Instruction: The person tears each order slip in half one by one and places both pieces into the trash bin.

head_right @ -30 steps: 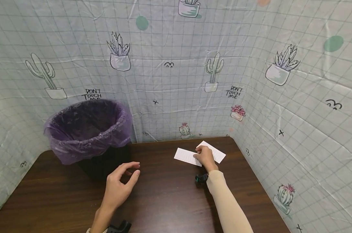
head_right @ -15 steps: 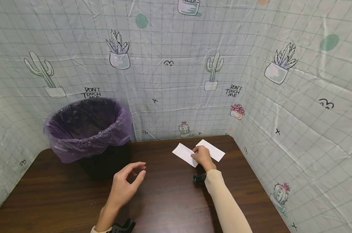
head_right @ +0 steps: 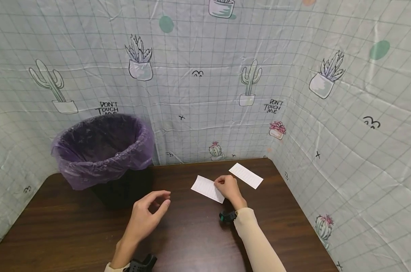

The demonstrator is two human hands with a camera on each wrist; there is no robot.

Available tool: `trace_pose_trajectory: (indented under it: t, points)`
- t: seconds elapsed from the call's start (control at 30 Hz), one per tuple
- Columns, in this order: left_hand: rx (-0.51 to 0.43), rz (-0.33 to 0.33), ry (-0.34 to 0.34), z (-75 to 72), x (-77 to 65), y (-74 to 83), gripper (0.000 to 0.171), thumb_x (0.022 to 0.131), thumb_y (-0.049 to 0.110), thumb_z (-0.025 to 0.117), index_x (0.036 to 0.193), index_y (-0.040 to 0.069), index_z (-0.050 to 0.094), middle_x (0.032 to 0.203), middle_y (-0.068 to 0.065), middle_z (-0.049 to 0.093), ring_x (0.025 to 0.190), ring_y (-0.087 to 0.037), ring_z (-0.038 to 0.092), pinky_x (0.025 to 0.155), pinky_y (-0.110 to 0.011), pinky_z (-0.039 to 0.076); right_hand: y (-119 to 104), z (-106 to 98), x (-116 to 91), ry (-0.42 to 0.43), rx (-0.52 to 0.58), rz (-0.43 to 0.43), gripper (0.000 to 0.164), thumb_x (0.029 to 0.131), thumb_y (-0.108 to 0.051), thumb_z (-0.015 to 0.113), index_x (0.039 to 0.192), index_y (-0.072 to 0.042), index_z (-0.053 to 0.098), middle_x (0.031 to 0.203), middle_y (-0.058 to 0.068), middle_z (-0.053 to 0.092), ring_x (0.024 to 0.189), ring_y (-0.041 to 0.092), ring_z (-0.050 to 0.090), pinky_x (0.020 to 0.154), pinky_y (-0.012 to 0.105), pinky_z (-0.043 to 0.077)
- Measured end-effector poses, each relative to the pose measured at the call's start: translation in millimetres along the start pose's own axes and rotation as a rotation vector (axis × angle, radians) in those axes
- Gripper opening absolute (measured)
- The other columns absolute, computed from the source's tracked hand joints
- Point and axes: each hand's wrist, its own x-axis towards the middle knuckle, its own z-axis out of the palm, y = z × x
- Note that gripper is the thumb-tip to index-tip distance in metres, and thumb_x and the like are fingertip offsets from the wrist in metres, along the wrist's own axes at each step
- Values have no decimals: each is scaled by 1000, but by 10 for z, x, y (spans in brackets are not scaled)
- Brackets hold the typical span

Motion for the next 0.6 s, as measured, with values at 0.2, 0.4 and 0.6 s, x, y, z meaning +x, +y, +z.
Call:
trace_pose_trajectory:
  t: [0.2, 0.4, 0.6]
  points:
    - [39, -50, 7, -90, -23, -102, 21, 88, 7, 78, 108, 9, 76, 97, -1, 75, 86, -19, 71, 71, -35, 59, -176, 155, -158, 1, 65, -49, 8, 91, -8, 73, 87, -7, 79, 81, 5, 75, 68, 9, 59, 63, 26, 48]
    - [28, -46, -17, -132, -8, -124, 20, 89, 8, 78, 109, 10, 76, 99, 0, 75, 87, -12, 69, 71, -31, 59, -387, 277, -270, 6, 126, -125, 8, 92, -8, 73, 88, -10, 79, 85, 3, 77, 73, 9, 64, 66, 24, 50]
    - [7, -83, -18, -132, -2, -124, 21, 88, 7, 79, 108, 11, 76, 98, 1, 75, 87, -11, 69, 72, -29, 59, -655, 391, -405, -42, 171, -174, 9, 93, -10, 71, 89, -14, 79, 89, 0, 77, 80, 12, 66, 71, 26, 52]
